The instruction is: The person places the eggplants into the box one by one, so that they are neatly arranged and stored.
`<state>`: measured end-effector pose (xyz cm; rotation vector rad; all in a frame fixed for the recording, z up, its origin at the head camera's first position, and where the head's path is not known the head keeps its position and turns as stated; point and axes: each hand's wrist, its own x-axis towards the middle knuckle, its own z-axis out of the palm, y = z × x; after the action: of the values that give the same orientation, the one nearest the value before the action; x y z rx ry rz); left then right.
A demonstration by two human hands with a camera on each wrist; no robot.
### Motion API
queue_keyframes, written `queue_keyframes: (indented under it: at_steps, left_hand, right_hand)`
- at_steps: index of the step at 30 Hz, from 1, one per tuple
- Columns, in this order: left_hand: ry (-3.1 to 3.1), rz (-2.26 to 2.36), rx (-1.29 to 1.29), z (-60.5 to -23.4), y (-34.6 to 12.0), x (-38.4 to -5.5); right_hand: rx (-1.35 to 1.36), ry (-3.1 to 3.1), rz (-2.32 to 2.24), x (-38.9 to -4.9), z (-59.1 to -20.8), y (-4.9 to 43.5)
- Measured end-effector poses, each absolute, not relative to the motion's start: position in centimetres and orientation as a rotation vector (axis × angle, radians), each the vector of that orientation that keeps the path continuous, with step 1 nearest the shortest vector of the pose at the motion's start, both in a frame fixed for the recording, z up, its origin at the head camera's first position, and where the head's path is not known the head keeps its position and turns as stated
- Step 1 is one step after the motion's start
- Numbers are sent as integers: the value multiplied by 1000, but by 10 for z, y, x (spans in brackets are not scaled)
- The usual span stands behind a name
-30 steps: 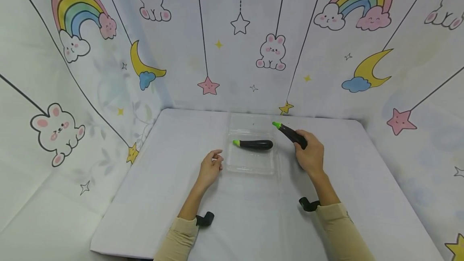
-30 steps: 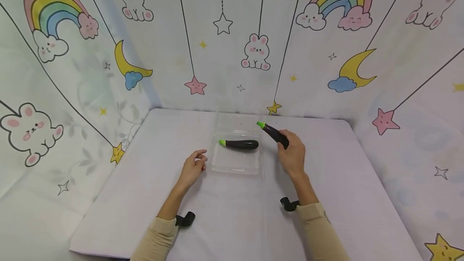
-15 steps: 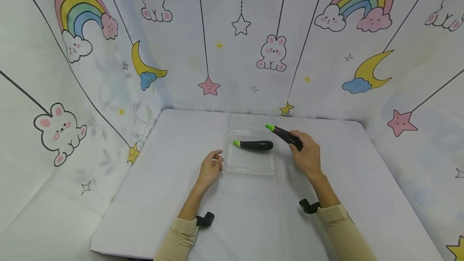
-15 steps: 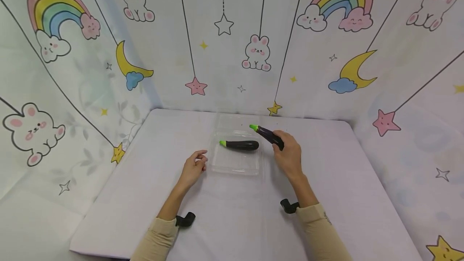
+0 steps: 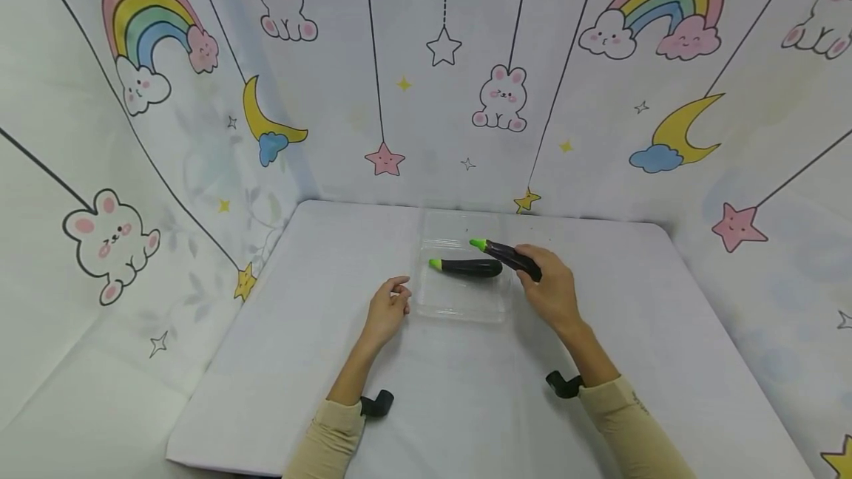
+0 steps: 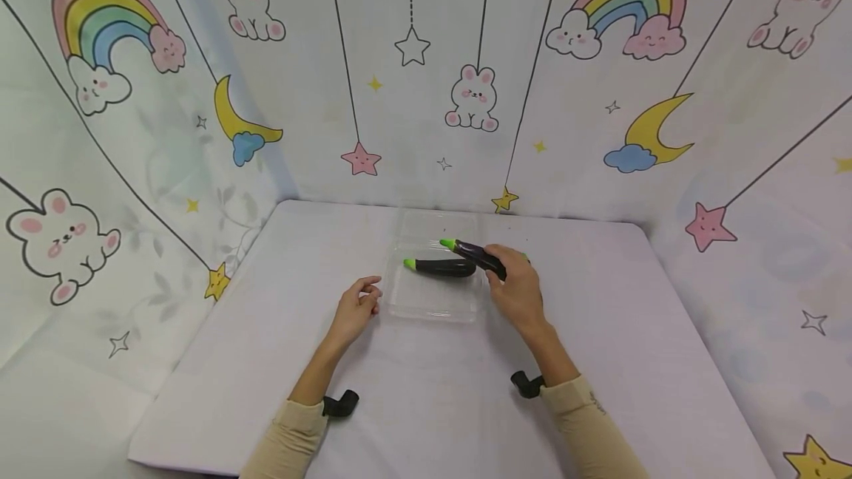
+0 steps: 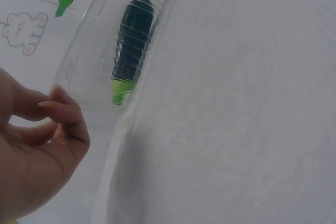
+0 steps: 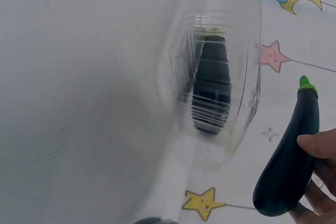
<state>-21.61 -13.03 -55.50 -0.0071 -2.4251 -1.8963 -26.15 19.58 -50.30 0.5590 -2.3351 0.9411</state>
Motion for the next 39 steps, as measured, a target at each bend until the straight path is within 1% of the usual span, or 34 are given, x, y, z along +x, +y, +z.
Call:
queue_keyframes:
  at_steps: [8, 30, 39]
  left_hand:
    - [-2413, -1921, -34, -555, -129, -218]
    - [-2418, -1910, -42, -557, -132, -215]
    - [-2423, -1893, -41, -557, -133, -216]
  right_hand:
    - [613, -2357, 947, -256, -499, 189]
    - [749, -2451, 971, -250, -512, 162]
    - [756, -2489, 945, -249, -519, 155]
